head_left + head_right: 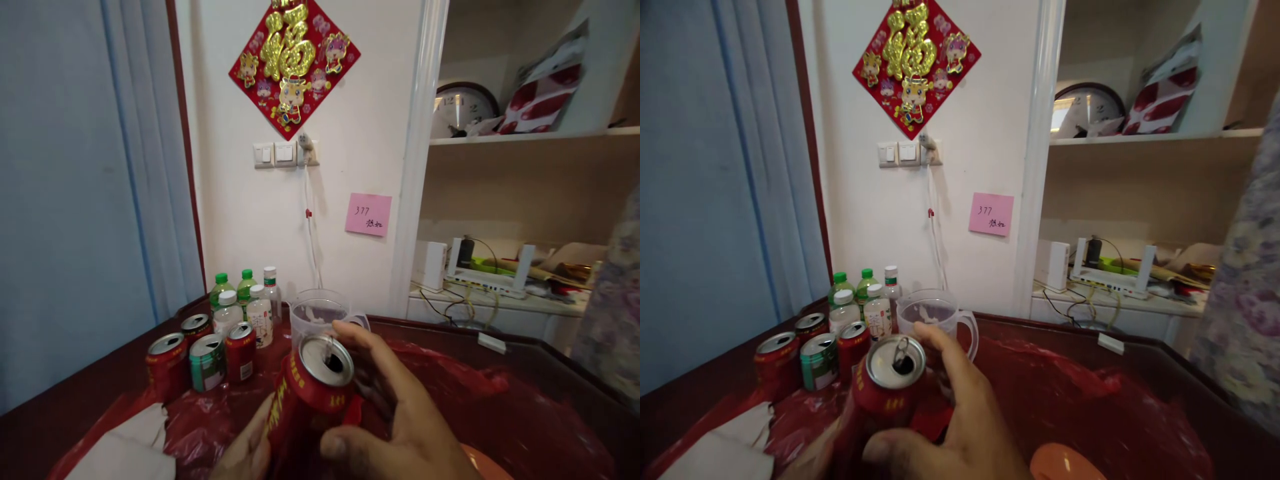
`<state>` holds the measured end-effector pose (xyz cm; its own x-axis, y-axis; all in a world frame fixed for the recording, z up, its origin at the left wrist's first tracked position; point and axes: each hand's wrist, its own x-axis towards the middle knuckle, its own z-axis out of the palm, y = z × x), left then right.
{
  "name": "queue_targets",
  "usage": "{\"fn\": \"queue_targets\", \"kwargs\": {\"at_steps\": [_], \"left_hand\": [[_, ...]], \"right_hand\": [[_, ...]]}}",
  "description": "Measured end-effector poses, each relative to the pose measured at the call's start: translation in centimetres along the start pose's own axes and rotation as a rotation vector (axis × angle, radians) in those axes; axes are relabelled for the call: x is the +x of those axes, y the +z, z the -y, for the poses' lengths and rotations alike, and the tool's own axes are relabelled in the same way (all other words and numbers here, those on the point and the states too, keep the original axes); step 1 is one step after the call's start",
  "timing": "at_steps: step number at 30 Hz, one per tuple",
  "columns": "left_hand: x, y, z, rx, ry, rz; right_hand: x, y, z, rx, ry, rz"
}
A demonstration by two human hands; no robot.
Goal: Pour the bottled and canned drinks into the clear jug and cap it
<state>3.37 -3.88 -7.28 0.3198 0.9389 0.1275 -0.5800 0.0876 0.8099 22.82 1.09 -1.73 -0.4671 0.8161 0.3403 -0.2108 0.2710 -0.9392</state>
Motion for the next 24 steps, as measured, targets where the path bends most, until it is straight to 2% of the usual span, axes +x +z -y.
{"fn": "queue_targets", "kwargs": {"at_steps": [3,5,11,15,20,24], "left_hand": [[-0.3,1.1,-2.6,0.008,0.097,-0.086],[-0.3,1.1,-4.8,0.055,0.152,-0.156],[2.5,-1.1,-10.2,0.315,0.316,-0.363],[5.0,-2.1,-11.9,0.484,0.306,-0.420],[6.8,-2.9,-13.1,0.700,0.279,-0.447],[7.8,-2.8,-13.6,0.816,0.283,-0.449]], "right_hand": [[-0.1,-0.7,0.5,0.015,-0.073,-0.069],[-0.3,-1.6,1.1,-0.030,-0.111,-0.161],[-0.3,-3.7,3.1,-0.145,-0.278,-0.339],[-0.4,-4.1,3.8,-0.173,-0.352,-0.435],[-0.4,-4.3,4.2,-0.219,-0.376,-0.442],[-0.4,-4.4,4.4,-0.234,-0.374,-0.458]]}}
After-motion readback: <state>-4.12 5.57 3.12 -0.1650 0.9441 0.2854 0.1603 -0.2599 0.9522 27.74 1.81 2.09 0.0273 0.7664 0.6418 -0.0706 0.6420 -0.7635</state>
